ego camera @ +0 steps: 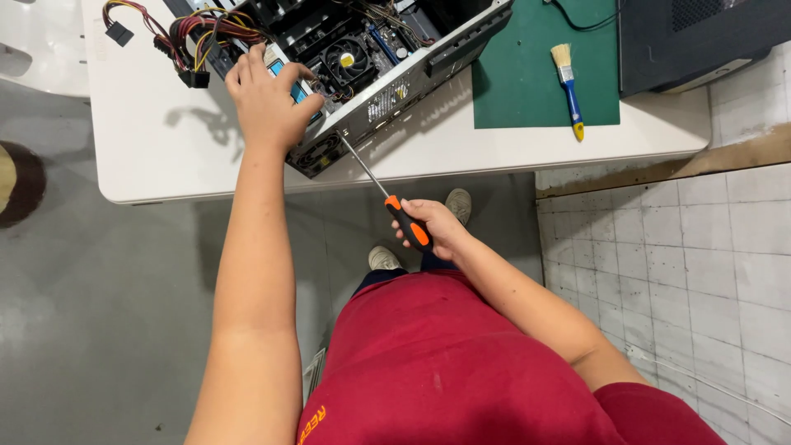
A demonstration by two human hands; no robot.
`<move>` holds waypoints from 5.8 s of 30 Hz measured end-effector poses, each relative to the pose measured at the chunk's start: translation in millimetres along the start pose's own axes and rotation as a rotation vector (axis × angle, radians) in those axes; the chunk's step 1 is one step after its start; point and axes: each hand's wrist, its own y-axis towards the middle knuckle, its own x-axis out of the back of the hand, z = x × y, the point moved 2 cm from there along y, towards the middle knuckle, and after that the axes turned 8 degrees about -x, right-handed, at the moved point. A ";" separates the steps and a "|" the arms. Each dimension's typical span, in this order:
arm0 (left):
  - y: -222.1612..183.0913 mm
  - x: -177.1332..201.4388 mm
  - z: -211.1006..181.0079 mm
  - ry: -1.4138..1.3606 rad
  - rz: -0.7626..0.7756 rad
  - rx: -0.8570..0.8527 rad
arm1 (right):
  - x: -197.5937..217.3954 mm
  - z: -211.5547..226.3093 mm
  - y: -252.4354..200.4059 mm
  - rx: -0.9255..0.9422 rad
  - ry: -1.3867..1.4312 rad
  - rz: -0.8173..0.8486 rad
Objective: Opening a computer case with a screwdriver and manipulating internal cables to install or repair components.
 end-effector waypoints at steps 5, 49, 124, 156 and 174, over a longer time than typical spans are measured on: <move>-1.1 -1.7 0.6 0.006 -0.012 -0.004 | -2.7 -0.1 0.7 0.024 -0.005 -0.004; -1.6 -5.5 3.0 0.062 -0.039 -0.022 | 7.8 -10.2 17.3 -0.055 0.116 0.123; 228.5 -417.6 -247.0 0.047 0.512 -0.040 | 365.7 195.7 -56.6 0.298 0.146 -0.230; 220.9 -433.6 -225.6 -0.221 0.576 0.224 | 352.0 246.5 -48.4 0.181 0.059 -0.226; 220.4 -395.0 -299.3 -1.991 0.311 1.186 | 362.0 257.9 -60.7 0.268 -0.404 -0.382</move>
